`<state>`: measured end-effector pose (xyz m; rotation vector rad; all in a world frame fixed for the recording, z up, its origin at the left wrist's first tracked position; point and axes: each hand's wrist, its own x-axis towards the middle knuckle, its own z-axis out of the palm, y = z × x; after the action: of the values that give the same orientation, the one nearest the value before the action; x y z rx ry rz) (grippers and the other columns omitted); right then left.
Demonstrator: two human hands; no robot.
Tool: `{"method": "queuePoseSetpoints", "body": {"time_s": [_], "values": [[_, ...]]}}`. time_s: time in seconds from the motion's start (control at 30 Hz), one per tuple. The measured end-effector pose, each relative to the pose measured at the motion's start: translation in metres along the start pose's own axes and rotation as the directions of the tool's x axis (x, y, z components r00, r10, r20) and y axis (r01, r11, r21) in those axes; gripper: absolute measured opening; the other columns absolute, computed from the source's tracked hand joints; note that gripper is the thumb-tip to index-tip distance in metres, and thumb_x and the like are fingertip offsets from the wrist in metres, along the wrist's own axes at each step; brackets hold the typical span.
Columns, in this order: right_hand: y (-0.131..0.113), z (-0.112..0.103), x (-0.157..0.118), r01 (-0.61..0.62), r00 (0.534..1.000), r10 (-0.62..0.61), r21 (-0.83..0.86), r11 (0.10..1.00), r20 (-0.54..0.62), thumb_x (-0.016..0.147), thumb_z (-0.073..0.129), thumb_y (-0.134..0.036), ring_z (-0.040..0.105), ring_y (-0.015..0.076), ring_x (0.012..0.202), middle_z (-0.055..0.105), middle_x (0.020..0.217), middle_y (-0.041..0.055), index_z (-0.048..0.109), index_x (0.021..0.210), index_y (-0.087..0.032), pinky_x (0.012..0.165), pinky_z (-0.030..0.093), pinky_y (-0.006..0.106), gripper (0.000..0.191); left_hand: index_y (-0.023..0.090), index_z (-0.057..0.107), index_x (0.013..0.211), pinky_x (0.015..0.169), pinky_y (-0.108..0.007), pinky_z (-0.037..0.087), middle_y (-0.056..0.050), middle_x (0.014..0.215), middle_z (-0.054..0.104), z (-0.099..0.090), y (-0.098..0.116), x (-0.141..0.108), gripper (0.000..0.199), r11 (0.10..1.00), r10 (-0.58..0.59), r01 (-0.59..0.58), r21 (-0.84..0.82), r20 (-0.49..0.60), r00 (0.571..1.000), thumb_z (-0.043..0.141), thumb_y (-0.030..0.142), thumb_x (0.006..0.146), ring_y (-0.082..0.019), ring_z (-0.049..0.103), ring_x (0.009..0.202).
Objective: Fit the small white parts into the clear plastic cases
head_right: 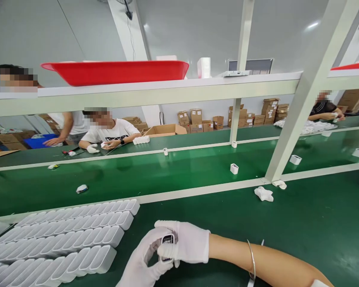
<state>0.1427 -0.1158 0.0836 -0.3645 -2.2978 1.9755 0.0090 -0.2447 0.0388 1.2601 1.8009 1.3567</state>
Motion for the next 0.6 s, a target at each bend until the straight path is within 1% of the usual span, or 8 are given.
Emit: {"method": "queuePoseSetpoints", "body": {"time_s": [0.1, 0.17, 0.23, 0.3, 0.37, 0.43, 0.5, 0.6], "values": [[-0.011, 0.002, -0.004, -0.065, 0.997, 0.052, -0.305, 0.95, -0.05, 0.087, 0.058, -0.06, 0.069, 0.0277, 0.086, 0.072, 0.103, 0.0145, 0.025, 0.157, -0.008, 0.083, 0.054, 0.042, 0.093, 0.026, 0.068, 0.11, 0.088, -0.039, 0.057, -0.008, 0.113, 0.071, -0.002, -0.001, 0.007, 0.037, 0.989, 0.121, -0.118, -0.087, 0.021, 0.992, 0.078, 0.033, 0.075, -0.027, 0.069, 0.1], [-0.02, 0.009, -0.007, -0.192, 0.978, 0.119, -0.523, 0.831, -0.169, 0.08, 0.066, -0.052, 0.069, 0.0351, 0.093, 0.072, 0.106, 0.0171, 0.029, 0.157, -0.011, 0.086, 0.052, 0.047, 0.095, 0.025, 0.066, 0.111, 0.081, -0.035, 0.057, -0.007, 0.111, 0.07, 0.003, -0.005, 0.01, 0.036, 0.973, 0.19, -0.189, -0.133, 0.0, 0.982, 0.076, 0.025, 0.076, -0.023, 0.068, 0.091], [-0.027, 0.016, -0.006, -0.295, 0.947, 0.135, -0.628, 0.721, -0.29, 0.078, 0.066, -0.043, 0.068, 0.0373, 0.099, 0.072, 0.11, 0.017, 0.038, 0.153, -0.016, 0.087, 0.051, 0.048, 0.084, 0.023, 0.064, 0.11, 0.079, -0.034, 0.056, -0.007, 0.11, 0.068, 0.009, -0.005, 0.013, 0.038, 0.959, 0.225, -0.226, -0.168, -0.028, 0.974, 0.074, 0.017, 0.074, -0.02, 0.067, 0.084], [-0.031, 0.015, 0.0, -0.307, 0.936, 0.092, -0.663, 0.682, -0.339, 0.087, 0.053, -0.039, 0.07, 0.0325, 0.092, 0.075, 0.101, 0.0136, 0.048, 0.147, -0.019, 0.081, 0.052, 0.042, 0.064, 0.022, 0.061, 0.113, 0.082, -0.035, 0.056, -0.007, 0.106, 0.067, 0.012, 0.0, 0.015, 0.041, 0.972, 0.173, -0.182, -0.148, -0.069, 0.982, 0.071, 0.014, 0.074, -0.019, 0.067, 0.084], [-0.034, 0.002, 0.018, -0.268, 0.938, 0.013, -0.699, 0.663, -0.347, 0.093, 0.044, -0.039, 0.071, 0.0269, 0.078, 0.075, 0.087, 0.0098, 0.055, 0.138, -0.018, 0.072, 0.051, 0.036, 0.052, 0.021, 0.057, 0.122, 0.078, -0.035, 0.058, -0.005, 0.094, 0.066, 0.003, 0.011, 0.017, 0.048, 0.994, 0.026, -0.042, -0.096, -0.157, 0.987, 0.066, 0.013, 0.076, -0.02, 0.068, 0.082], [-0.039, -0.023, 0.048, -0.278, 0.925, -0.05, -0.758, 0.59, -0.378, 0.096, 0.04, -0.04, 0.069, 0.0233, 0.067, 0.073, 0.077, 0.0071, 0.058, 0.13, -0.017, 0.065, 0.048, 0.032, 0.045, 0.022, 0.055, 0.127, 0.076, -0.035, 0.06, -0.004, 0.092, 0.066, -0.022, 0.02, 0.015, 0.051, 0.998, -0.048, 0.036, -0.048, -0.276, 0.96, 0.063, 0.015, 0.077, -0.02, 0.069, 0.084], [-0.045, -0.051, 0.088, -0.386, 0.902, 0.02, -0.783, 0.488, -0.432, 0.097, 0.041, -0.036, 0.067, 0.0202, 0.06, 0.073, 0.075, 0.0052, 0.056, 0.134, -0.02, 0.059, 0.045, 0.03, 0.043, 0.026, 0.06, 0.122, 0.087, -0.038, 0.059, -0.006, 0.105, 0.068, -0.064, 0.023, 0.007, 0.043, 0.998, 0.057, -0.037, 0.055, -0.409, 0.911, 0.064, 0.021, 0.08, -0.021, 0.069, 0.093], [-0.051, -0.088, 0.146, -0.429, 0.88, -0.001, -0.795, 0.429, -0.475, 0.1, 0.044, -0.039, 0.068, 0.0188, 0.066, 0.073, 0.085, 0.0074, 0.058, 0.131, -0.018, 0.062, 0.048, 0.03, 0.04, 0.026, 0.068, 0.109, 0.093, -0.038, 0.057, -0.004, 0.108, 0.073, -0.144, 0.01, -0.012, 0.026, 0.964, 0.159, 0.021, 0.264, -0.641, 0.751, 0.064, 0.038, 0.087, -0.023, 0.07, 0.101]]}}
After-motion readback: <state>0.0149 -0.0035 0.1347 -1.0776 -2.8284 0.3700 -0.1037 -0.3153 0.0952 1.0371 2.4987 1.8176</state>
